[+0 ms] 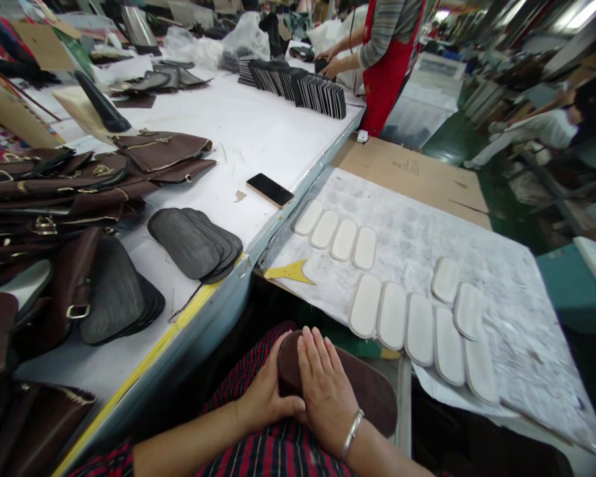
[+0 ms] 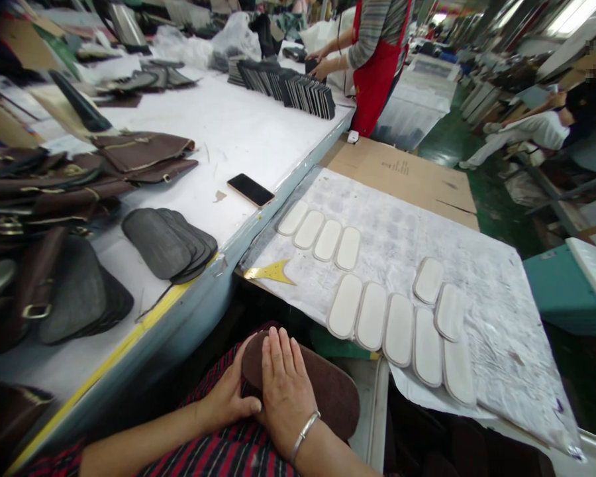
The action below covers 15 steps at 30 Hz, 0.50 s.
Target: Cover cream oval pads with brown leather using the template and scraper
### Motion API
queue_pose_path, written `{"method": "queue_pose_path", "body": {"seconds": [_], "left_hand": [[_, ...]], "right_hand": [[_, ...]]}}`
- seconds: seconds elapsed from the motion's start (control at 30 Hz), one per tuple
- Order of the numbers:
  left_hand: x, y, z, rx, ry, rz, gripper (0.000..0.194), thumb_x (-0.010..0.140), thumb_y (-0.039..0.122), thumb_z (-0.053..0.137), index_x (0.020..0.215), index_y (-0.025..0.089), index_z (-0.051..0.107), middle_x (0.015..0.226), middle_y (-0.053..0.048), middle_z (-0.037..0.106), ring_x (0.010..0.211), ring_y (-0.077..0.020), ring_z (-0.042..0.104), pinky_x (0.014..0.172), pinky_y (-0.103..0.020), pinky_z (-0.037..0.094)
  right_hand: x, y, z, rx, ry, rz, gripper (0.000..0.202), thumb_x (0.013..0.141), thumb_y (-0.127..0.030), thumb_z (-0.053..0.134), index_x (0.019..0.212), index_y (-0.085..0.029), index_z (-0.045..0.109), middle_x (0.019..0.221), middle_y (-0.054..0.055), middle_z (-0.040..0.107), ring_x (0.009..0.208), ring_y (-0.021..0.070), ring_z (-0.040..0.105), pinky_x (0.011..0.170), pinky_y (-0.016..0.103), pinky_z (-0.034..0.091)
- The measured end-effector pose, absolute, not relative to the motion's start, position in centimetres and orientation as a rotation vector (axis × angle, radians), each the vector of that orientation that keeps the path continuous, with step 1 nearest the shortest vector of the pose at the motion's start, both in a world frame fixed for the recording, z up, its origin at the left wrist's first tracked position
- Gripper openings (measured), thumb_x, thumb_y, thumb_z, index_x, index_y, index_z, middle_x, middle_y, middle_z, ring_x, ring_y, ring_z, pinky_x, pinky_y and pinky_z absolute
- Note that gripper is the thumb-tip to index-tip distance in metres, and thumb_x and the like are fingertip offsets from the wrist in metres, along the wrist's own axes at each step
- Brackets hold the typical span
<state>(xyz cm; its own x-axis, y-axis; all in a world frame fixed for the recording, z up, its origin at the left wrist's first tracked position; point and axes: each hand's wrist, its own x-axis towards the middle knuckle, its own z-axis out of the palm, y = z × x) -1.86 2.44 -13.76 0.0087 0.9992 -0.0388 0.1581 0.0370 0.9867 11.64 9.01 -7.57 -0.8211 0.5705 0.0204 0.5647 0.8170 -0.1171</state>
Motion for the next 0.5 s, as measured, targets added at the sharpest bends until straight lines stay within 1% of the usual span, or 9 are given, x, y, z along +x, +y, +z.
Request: {"method": "queue_pose_path", "body": {"seconds": [0.17,0.27,0.33,0.4,0.43,0.5], "left_hand": [[-2.5,2.4,-13.7,1.315,1.324,1.026,0.116,0.057,0.068,0.058,0.138,0.012,-0.004,0.146,-0.020,0.004,0.134,-0.0298,0.008,0.108,-0.047,0.013],[-3.0,2.4,-13.4,1.341,1.321,0.986,0.117,0.058,0.070,0.056,0.139,0.011,-0.005,0.146,-0.020,-0.001,0.134,-0.0306,0.003,0.109,-0.048,0.008],[-3.3,2.3,-13.2,1.355,1.292,0.984,0.114,0.060,0.071,0.051,0.139,0.010,-0.005,0.146,-0.019,-0.003,0.134,-0.0309,0.000,0.108,-0.048,0.007],[-3.2,2.3,-13.1,1.351,1.270,1.017,0.109,0.064,0.072,0.044,0.139,0.009,-0.004,0.146,-0.019,-0.002,0.134,-0.0309,0.000,0.108,-0.048,0.007],[-3.1,2.3,-13.0,1.340,1.276,1.034,0.107,0.066,0.071,0.043,0.139,0.008,-0.003,0.146,-0.019,0.001,0.134,-0.0307,0.003,0.109,-0.048,0.008],[-2.8,2.2,-13.0,1.302,1.339,1.045,0.098,0.071,0.065,0.047,0.139,0.008,0.004,0.146,-0.019,0.010,0.133,-0.0293,0.010,0.109,-0.046,0.012]], "right_hand": [[10.0,8.9,-8.1,-0.919,-2.937,0.161,0.056,0.079,-0.020,0.045,0.130,0.000,0.035,0.140,0.019,0.025,0.130,0.0314,0.017,0.102,0.045,0.029],[8.9,8.9,-8.2,-0.924,-2.936,0.211,0.055,0.078,-0.015,0.042,0.130,-0.001,0.035,0.141,0.019,0.023,0.131,0.0309,0.012,0.103,0.048,0.028],[8.3,9.0,-7.9,-0.911,-2.933,0.253,0.058,0.076,-0.017,0.044,0.131,-0.001,0.034,0.142,0.019,0.019,0.132,0.0311,0.008,0.104,0.050,0.024],[8.1,9.1,-7.2,-0.848,-2.953,0.329,0.067,0.072,-0.024,0.050,0.132,-0.001,0.031,0.143,0.018,0.016,0.132,0.0316,0.006,0.105,0.051,0.020],[8.3,9.3,-6.8,-0.813,-2.961,0.379,0.072,0.070,-0.028,0.052,0.133,-0.001,0.029,0.144,0.018,0.015,0.132,0.0316,0.005,0.106,0.051,0.018],[9.8,9.4,-6.0,-0.790,-2.953,0.486,0.082,0.067,-0.035,0.056,0.135,-0.002,0.024,0.144,0.017,0.015,0.132,0.0306,0.007,0.106,0.050,0.018]]}}
